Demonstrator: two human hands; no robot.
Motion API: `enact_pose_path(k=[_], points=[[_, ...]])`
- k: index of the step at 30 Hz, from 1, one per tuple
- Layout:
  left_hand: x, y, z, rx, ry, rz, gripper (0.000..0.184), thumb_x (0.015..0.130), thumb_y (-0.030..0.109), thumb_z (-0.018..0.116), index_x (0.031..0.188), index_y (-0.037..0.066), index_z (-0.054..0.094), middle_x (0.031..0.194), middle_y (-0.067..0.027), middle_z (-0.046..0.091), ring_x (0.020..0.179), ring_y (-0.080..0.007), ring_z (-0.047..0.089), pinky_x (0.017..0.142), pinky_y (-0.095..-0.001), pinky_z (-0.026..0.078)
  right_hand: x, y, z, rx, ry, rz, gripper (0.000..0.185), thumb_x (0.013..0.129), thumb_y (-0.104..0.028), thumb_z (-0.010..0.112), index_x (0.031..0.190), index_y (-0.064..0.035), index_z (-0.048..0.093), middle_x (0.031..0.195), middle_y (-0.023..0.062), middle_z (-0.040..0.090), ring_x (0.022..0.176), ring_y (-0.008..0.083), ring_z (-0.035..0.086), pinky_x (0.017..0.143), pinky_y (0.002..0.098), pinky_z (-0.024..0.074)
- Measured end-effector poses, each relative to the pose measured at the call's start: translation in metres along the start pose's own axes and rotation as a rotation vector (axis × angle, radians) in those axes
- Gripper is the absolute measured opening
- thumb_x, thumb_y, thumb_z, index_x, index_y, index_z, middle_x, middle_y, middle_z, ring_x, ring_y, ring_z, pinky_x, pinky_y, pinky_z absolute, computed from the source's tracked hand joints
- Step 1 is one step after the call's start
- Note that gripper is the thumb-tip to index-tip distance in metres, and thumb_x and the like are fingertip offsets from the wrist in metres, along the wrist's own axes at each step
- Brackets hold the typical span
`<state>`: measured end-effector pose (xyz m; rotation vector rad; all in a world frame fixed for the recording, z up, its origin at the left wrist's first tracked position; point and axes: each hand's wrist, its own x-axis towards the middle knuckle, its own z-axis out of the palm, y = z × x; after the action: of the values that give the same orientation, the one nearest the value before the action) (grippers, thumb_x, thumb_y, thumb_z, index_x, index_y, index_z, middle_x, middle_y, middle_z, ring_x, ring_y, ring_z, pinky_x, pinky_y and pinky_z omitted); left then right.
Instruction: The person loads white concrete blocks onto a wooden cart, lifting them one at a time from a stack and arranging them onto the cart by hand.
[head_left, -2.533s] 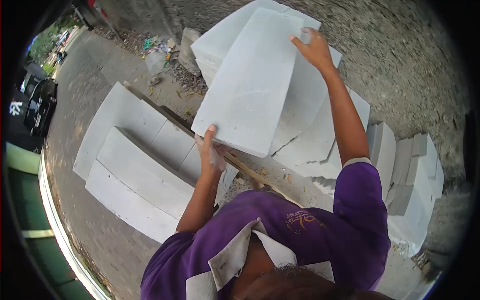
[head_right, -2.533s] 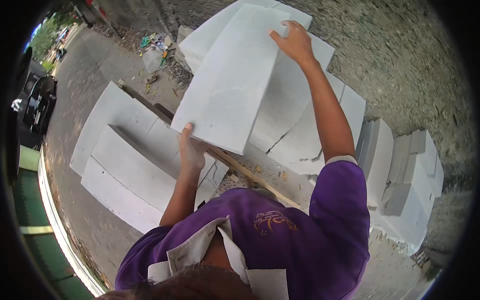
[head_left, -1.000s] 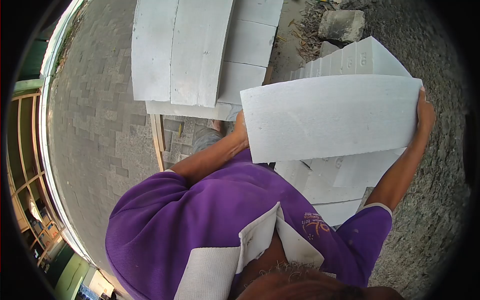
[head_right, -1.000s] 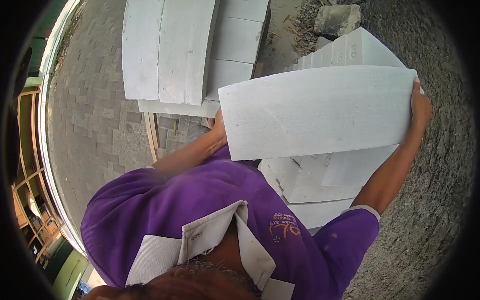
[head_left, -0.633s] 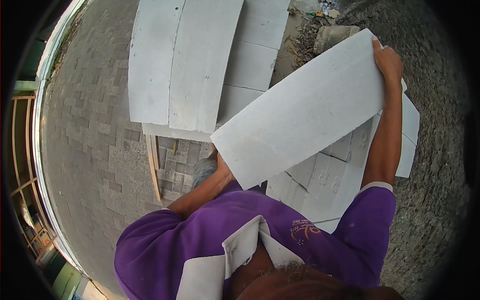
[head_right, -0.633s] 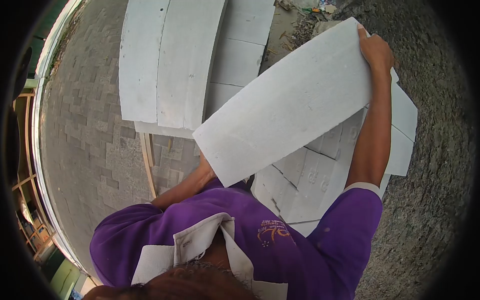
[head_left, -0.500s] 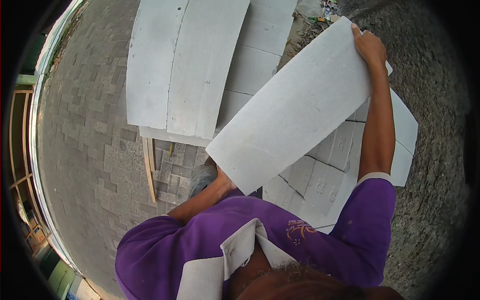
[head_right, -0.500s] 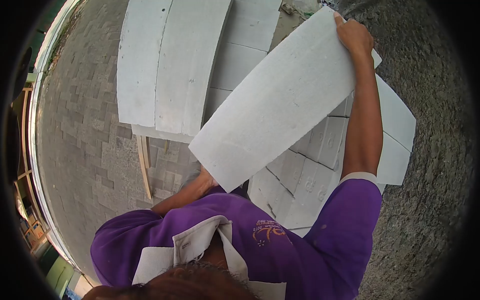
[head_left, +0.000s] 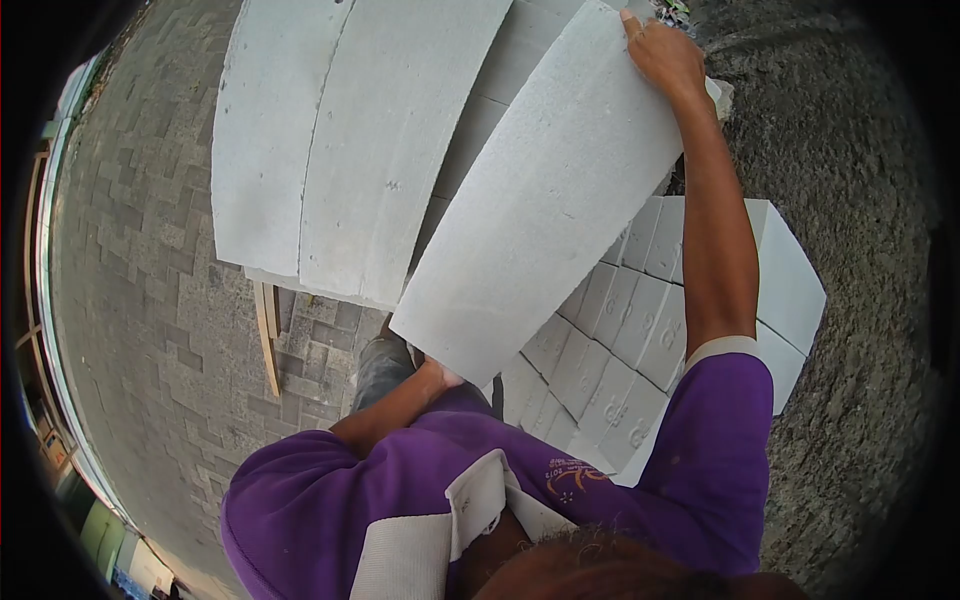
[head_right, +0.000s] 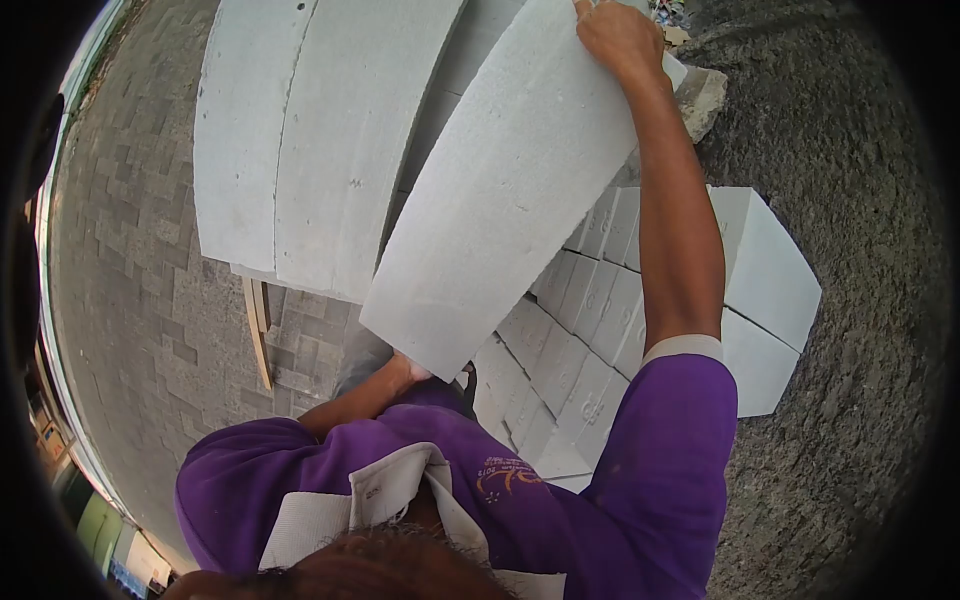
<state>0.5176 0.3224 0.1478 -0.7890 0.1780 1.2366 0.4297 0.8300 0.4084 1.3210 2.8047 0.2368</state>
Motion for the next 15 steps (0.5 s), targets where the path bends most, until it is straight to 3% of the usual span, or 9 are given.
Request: enact_pose_path(k=[2,3,4,6,7,8,12,14,15], points=[[0.011,0.008,0.003,0.02,0.042,0.036,0.074,0.096,0.064,0.025,0.151,0.015,0.037,0.155,-0.0117,0.039,0.137,-0.0383,0.042,0.108,-0.0649,0.033,0.012,-0.008,0.006,0.01,0.009,-0.018,0.073,0.101,-0.057,0.029,0.124,0.0035,0.063,0.117,0.0288,0.065,0.116,0.0445,0.06,0.101,0.0526,0.043],[0.016,0.011,0.002,0.02,0.047,0.036,0.074,0.096,0.064,0.025,0.151,0.015,0.037,0.155,-0.0117,0.039,0.137,-0.0383,0.042,0.108,-0.0649,0.033,0.021,-0.013,0.01,0.019,0.03,-0.03,0.067,0.1,-0.054,0.038,0.112,0.0058,0.067,0.107,0.0298,0.067,0.106,0.0442,0.063,0.095,0.0499,0.0474],[0.024,0.016,-0.002,0.058,0.001,-0.011,0.076,0.096,0.065,0.025,0.152,0.014,0.036,0.155,-0.0148,0.037,0.137,-0.044,0.039,0.107,-0.0702,0.03,0.03,-0.017,0.014,0.027,0.054,-0.042,0.064,0.099,-0.051,0.046,0.1,0.0081,0.07,0.097,0.0307,0.069,0.097,0.0438,0.067,0.089,0.0471,0.0517],[0.035,0.021,0.001,0.096,-0.041,-0.062,0.078,0.096,0.066,0.025,0.152,0.013,0.034,0.155,-0.0179,0.035,0.137,-0.0496,0.036,0.105,-0.0756,0.027,0.043,-0.027,0.017,0.021,0.098,-0.102,0.062,0.1,-0.048,0.042,0.095,0.0062,0.071,0.092,0.0296,0.069,0.094,0.0435,0.068,0.088,0.0481,0.0522],[0.04,0.021,0.004,0.08,-0.049,-0.07,0.082,0.095,0.066,0.027,0.152,0.008,0.031,0.155,-0.0243,0.029,0.135,-0.0551,0.033,0.104,-0.0771,0.027,0.05,-0.033,0.019,0.013,0.142,-0.165,0.061,0.102,-0.045,0.038,0.09,0.0043,0.072,0.088,0.0284,0.07,0.091,0.0433,0.069,0.086,0.0491,0.0527],[0.044,0.02,0.007,0.065,-0.057,-0.08,0.086,0.094,0.067,0.029,0.152,0.003,0.029,0.155,-0.0307,0.023,0.134,-0.0607,0.03,0.103,-0.0787,0.027,0.056,-0.042,0.02,0.013,0.136,-0.159,0.061,0.102,-0.045,0.038,0.09,0.0043,0.072,0.088,0.0284,0.07,0.091,0.0433,0.069,0.086,0.0491,0.0527],[0.061,0.03,0.01,-0.048,-0.065,-0.092,0.087,0.094,0.067,0.032,0.153,0.004,0.026,0.156,-0.0292,0.019,0.134,-0.0621,0.027,0.105,-0.0771,0.027,0.082,-0.055,0.053,0.124,0.095,-0.146,0.058,0.101,-0.047,0.041,0.097,0.0035,0.07,0.094,0.0272,0.07,0.093,0.0425,0.068,0.087,0.0543,0.0506],[0.068,0.031,0.013,-0.077,0.025,-0.136,0.077,0.096,0.062,0.034,0.15,0.008,0.034,0.15,-0.0249,0.035,0.134,-0.0576,0.032,0.108,-0.0708,0.031,0.077,-0.05,0.066,0.098,0.096,-0.17,0.052,0.099,-0.046,0.046,0.102,0.0016,0.067,0.098,0.0245,0.07,0.094,0.0401,0.068,0.084,0.0594,0.0488],[0.071,0.031,0.008,-0.078,0.042,-0.139,0.077,0.096,0.062,0.034,0.15,0.008,0.034,0.15,-0.0249,0.035,0.134,-0.0576,0.032,0.108,-0.0708,0.031,0.073,-0.052,0.064,0.107,0.085,-0.16,0.052,0.099,-0.046,0.046,0.102,0.0016,0.067,0.098,0.0245,0.07,0.094,0.0401,0.068,0.084,0.0594,0.0488]])
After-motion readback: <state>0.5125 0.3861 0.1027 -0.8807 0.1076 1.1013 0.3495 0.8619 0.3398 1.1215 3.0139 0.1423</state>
